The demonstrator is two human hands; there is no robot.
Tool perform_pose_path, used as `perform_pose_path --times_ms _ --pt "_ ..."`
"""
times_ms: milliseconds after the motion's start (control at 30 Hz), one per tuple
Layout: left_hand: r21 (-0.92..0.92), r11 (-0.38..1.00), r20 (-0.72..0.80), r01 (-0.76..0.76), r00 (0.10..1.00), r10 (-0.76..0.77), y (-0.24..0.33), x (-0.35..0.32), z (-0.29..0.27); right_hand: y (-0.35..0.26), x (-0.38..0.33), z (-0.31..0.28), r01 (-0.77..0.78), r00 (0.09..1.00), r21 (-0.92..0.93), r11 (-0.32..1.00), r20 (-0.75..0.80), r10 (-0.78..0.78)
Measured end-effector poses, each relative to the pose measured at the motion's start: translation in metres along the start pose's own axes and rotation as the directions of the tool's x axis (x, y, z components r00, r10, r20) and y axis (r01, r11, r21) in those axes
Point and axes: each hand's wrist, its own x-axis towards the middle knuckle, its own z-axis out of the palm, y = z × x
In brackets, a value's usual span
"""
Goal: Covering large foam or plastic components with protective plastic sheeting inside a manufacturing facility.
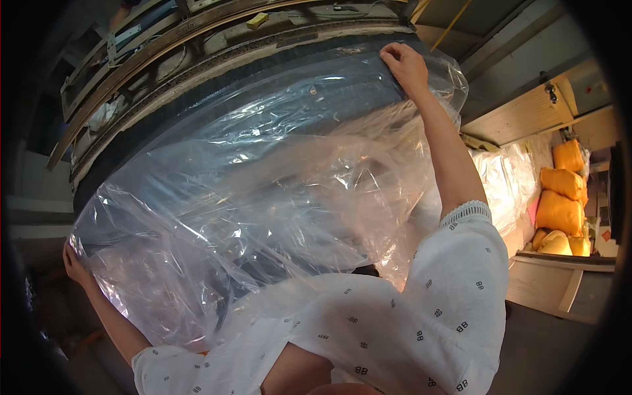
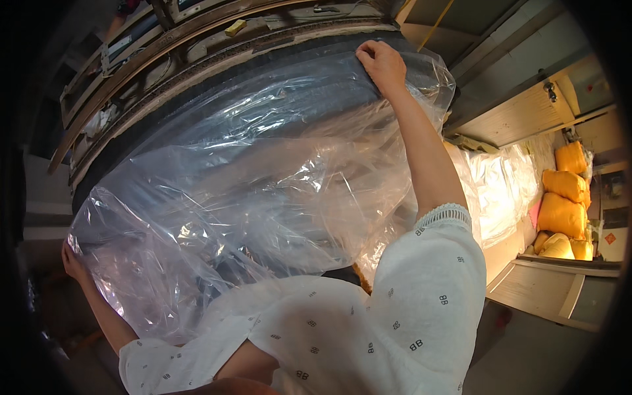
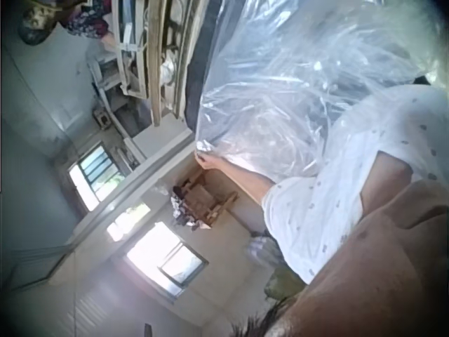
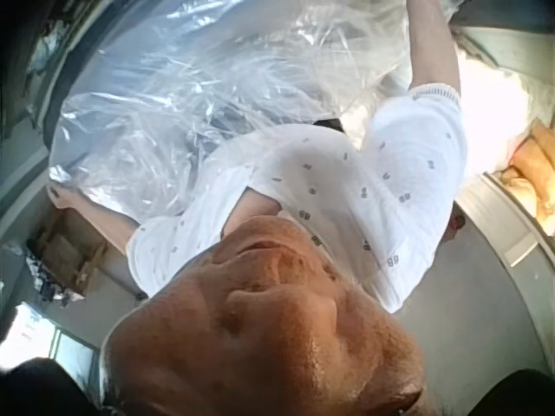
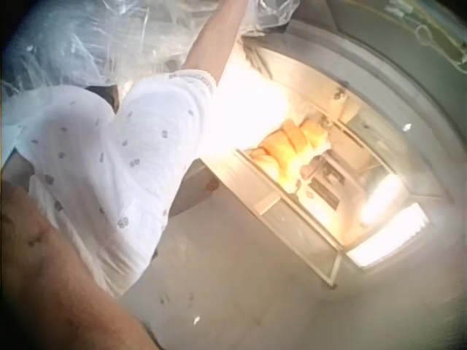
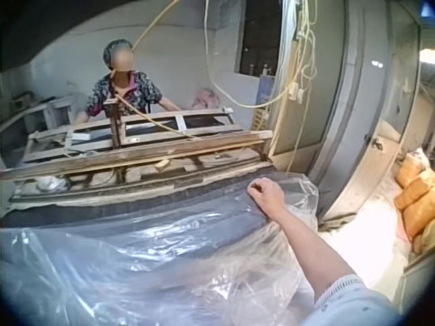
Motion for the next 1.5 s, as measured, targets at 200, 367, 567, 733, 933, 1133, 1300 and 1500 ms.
perform_pose_path --times_ms 200,367,567,733,933,1133,1300,1500 --pt "-0.422 0.863 0.321 0.278 0.936 -0.145 0.039 -0.044 -0.09 -0.001 0.02 0.003 -0.018 0.984 -0.008 1.0 0.178 0.019" --pt "-0.091 0.884 0.485 0.459 0.795 -0.364 -0.051 -0.044 -0.164 0.005 0.04 0.02 -0.031 0.971 0.088 0.996 0.238 0.009" --pt "-0.108 0.988 0.306 -0.106 0.942 0.135 0.01 -0.071 -0.087 0.036 0.079 0.015 0.124 0.878 0.289 0.949 0.413 -0.241" --pt "-0.755 0.557 0.323 0.347 0.935 -0.145 0.065 0.028 -0.026 0.019 0.123 -0.056 -0.11 0.983 0.902 0.418 0.038 0.178" --pt "-0.023 1.0 0.048 0.004 0.999 -0.003 0.001 0.067 0.106 0.084 0.084 0.028 -0.212 0.948 0.466 0.859 -0.116 0.296" --pt "-0.302 0.942 0.126 0.145 0.986 -0.111 -0.008 0.1 0.148 0.08 0.081 0.042 -0.136 0.962 0.69 0.711 -0.08 0.262" --pt "-0.343 0.914 0.181 0.216 0.97 -0.161 0.023 0.111 0.171 0.091 0.106 0.055 -0.183 0.961 0.458 0.87 -0.101 0.256" --pt "-0.285 0.943 0.176 0.171 0.977 -0.124 0.044 0.108 0.178 0.078 0.11 0.052 -0.236 0.956 0.299 0.925 -0.099 0.276"
